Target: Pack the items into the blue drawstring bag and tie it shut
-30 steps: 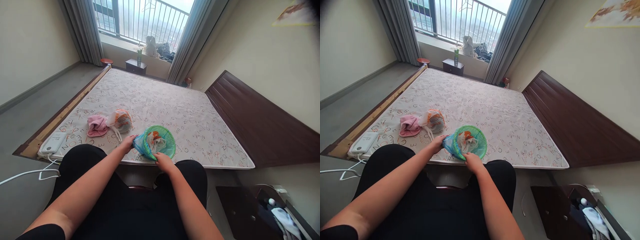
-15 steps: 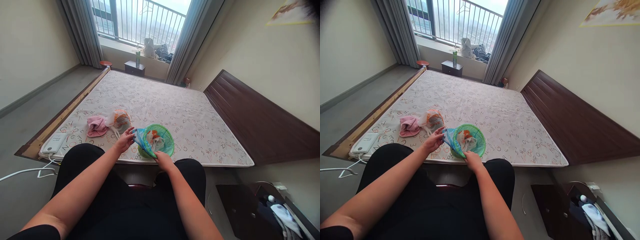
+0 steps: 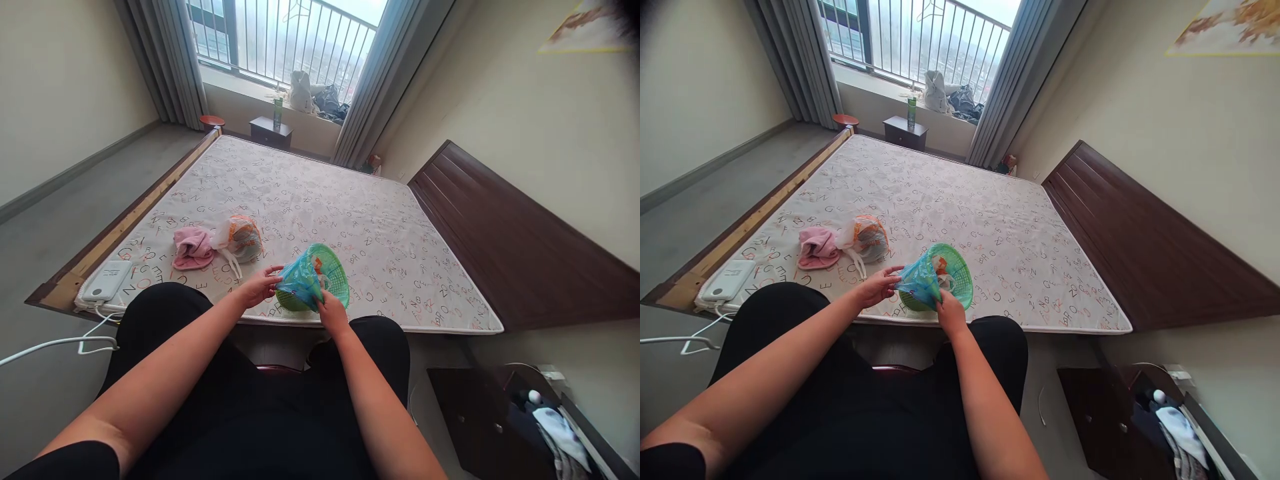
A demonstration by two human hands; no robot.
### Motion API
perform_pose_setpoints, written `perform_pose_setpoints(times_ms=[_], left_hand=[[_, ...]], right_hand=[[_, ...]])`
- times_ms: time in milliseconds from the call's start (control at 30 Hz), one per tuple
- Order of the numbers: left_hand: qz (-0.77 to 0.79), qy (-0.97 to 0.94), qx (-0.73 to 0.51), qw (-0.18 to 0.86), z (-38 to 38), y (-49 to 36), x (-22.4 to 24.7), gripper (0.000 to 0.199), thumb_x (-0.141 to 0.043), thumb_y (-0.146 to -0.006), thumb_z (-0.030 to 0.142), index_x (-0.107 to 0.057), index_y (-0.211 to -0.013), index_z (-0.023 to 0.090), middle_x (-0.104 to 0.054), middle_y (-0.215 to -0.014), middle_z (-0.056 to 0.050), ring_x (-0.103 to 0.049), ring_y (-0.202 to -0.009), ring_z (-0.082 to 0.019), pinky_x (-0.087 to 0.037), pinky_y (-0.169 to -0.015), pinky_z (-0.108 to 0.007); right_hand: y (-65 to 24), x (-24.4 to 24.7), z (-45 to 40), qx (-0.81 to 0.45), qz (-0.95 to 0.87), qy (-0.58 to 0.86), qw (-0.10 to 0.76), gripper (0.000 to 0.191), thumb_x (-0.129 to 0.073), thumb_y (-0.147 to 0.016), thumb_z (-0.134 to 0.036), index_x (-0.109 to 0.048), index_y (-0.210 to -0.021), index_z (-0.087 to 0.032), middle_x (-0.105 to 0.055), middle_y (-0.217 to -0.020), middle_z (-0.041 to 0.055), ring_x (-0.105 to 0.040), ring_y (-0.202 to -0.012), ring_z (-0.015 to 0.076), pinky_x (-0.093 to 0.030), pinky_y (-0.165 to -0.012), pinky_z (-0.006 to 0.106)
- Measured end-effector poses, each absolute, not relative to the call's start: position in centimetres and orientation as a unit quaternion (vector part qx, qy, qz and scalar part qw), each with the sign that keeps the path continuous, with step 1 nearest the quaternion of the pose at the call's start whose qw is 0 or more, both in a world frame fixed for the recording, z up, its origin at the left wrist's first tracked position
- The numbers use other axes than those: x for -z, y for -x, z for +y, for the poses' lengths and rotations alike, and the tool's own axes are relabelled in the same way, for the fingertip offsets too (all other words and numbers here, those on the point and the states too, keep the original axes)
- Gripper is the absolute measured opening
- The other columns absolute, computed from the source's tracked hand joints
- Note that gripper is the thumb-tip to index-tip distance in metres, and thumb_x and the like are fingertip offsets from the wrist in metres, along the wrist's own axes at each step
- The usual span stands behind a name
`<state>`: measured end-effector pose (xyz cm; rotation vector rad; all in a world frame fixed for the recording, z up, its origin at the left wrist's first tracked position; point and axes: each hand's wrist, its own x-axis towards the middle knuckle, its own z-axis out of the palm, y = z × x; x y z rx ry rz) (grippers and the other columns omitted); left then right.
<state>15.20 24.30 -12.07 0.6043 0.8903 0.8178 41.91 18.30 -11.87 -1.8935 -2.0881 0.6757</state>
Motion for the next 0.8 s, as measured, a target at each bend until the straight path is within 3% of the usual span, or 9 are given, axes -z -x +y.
perform_pose_setpoints(times_ms=[133,200,300,400,567,700,800], left_hand=[[0.44,-0.26,-0.325,0.795,24.7,-15.5,13.1,0.037,-0.079,-0.084,0.041,-0.068,-0.112,0.019,-0.06,-0.07,0.001,-0.052,-0.05,-0.008,-0.036,-0.044,-0.017],[0.474,-0.236,-0.318,0.786,25.0,-15.6,13.4,0.036,-0.067,-0.091,0.053,-0.067,-0.102,0.018,-0.062,-0.071,-0.001,-0.055,-0.051,-0.012,-0.042,-0.046,-0.021],[0.522,-0.223,-0.344,0.748,25.5,-15.4,14.0,0.043,-0.058,-0.095,0.059,-0.064,-0.095,0.017,-0.065,-0.074,-0.004,-0.059,-0.054,-0.014,-0.048,-0.05,-0.024],[0.542,-0.233,-0.36,0.723,26.0,-15.0,14.5,0.039,-0.064,-0.092,0.055,-0.065,-0.095,0.016,-0.063,-0.069,-0.001,-0.055,-0.051,-0.012,-0.046,-0.05,-0.022],[0.533,-0.274,-0.375,0.707,26.3,-14.9,14.4,0.035,-0.084,-0.074,0.036,-0.069,-0.097,0.013,-0.066,-0.074,-0.003,-0.058,-0.056,-0.014,-0.049,-0.055,-0.025],[0.574,-0.296,-0.419,0.639,27.1,-13.5,13.3,0.036,-0.082,-0.074,0.036,-0.067,-0.099,0.016,-0.06,-0.07,0.001,-0.05,-0.052,-0.01,-0.04,-0.051,-0.021],[0.604,-0.317,-0.422,0.597,27.8,-12.0,12.8,0.032,-0.078,-0.078,0.038,-0.067,-0.1,0.017,-0.064,-0.077,-0.001,-0.054,-0.06,-0.01,-0.039,-0.055,-0.02]], right_hand=[[-41.7,11.4,18.5,-0.243,-0.731,0.63,0.103,0.038,-0.04,-0.106,-0.034,-0.064,-0.133,-0.023,-0.068,-0.132,0.0085,-0.063,-0.118,0.0235,-0.046,-0.095,0.029],[-41.8,11.3,18.4,-0.266,-0.769,0.577,0.066,0.033,-0.047,-0.102,-0.026,-0.069,-0.127,-0.026,-0.067,-0.136,0.0065,-0.06,-0.126,0.0234,-0.043,-0.105,0.033],[-42.7,11.9,17.9,-0.286,-0.81,0.511,-0.028,0.042,-0.057,-0.089,-0.009,-0.076,-0.117,-0.034,-0.057,-0.152,0.0001,-0.04,-0.149,0.0282,-0.021,-0.125,0.053],[-44.2,13.0,17.3,-0.256,-0.797,0.539,-0.091,0.048,-0.065,-0.081,-0.006,-0.079,-0.112,-0.039,-0.04,-0.165,-0.0043,-0.015,-0.16,0.0354,0.001,-0.122,0.07],[-46.1,13.8,17.2,-0.185,-0.773,0.6,-0.085,0.034,-0.068,-0.086,-0.014,-0.081,-0.104,-0.039,-0.024,-0.172,-0.0059,-0.008,-0.161,0.0338,0.003,-0.121,0.07],[-46.4,13.3,17.5,-0.18,-0.759,0.618,-0.097,0.041,-0.065,-0.084,-0.008,-0.081,-0.103,-0.04,-0.023,-0.172,-0.007,-0.008,-0.162,0.0302,0.001,-0.122,0.068],[-46.3,12.9,17.5,-0.178,-0.752,0.627,-0.105,0.047,-0.064,-0.08,-0.003,-0.08,-0.105,-0.04,-0.021,-0.173,-0.0059,-0.006,-0.162,0.0297,0.001,-0.121,0.068]])
